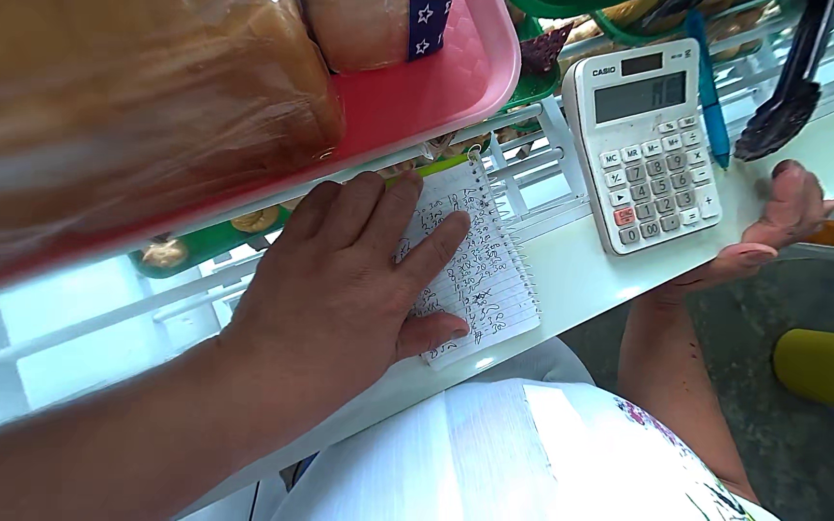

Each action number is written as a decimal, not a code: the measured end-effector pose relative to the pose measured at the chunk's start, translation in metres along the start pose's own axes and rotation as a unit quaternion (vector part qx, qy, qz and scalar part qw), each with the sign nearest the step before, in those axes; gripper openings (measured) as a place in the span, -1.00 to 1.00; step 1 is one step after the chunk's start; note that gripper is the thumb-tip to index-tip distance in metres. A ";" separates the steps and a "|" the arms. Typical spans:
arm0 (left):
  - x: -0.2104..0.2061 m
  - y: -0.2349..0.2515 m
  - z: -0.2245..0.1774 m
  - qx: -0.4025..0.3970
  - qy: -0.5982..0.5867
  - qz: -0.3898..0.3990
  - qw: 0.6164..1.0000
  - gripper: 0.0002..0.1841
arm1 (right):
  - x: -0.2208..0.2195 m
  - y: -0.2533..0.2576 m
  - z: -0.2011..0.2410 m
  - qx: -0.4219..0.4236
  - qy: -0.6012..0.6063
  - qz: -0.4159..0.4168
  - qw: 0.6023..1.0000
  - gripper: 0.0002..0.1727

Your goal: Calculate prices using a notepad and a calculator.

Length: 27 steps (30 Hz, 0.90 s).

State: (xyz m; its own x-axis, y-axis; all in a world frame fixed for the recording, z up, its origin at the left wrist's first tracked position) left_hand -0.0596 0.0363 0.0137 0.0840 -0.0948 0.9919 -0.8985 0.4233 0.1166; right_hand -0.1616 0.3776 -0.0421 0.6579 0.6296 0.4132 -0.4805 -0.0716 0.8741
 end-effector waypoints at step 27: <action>0.000 0.000 -0.001 -0.008 -0.005 0.000 1.000 -0.17 | 0.002 -0.004 -0.005 -0.026 0.008 0.001 1.000 -0.09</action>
State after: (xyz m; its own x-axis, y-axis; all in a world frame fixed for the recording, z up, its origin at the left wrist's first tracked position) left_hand -0.0590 0.0369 0.0135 0.0789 -0.1040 0.9914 -0.8919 0.4369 0.1168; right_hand -0.1612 0.3834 -0.0457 0.6470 0.6424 0.4107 -0.5121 -0.0329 0.8583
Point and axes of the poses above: each hand's wrist, its own y-axis towards the middle knuckle, its own x-axis out of the back of the hand, z = x × y, the point moved 9 cm from there along y, towards the middle knuckle, and after that the axes turned 4 degrees about y, right-handed, at the moved point
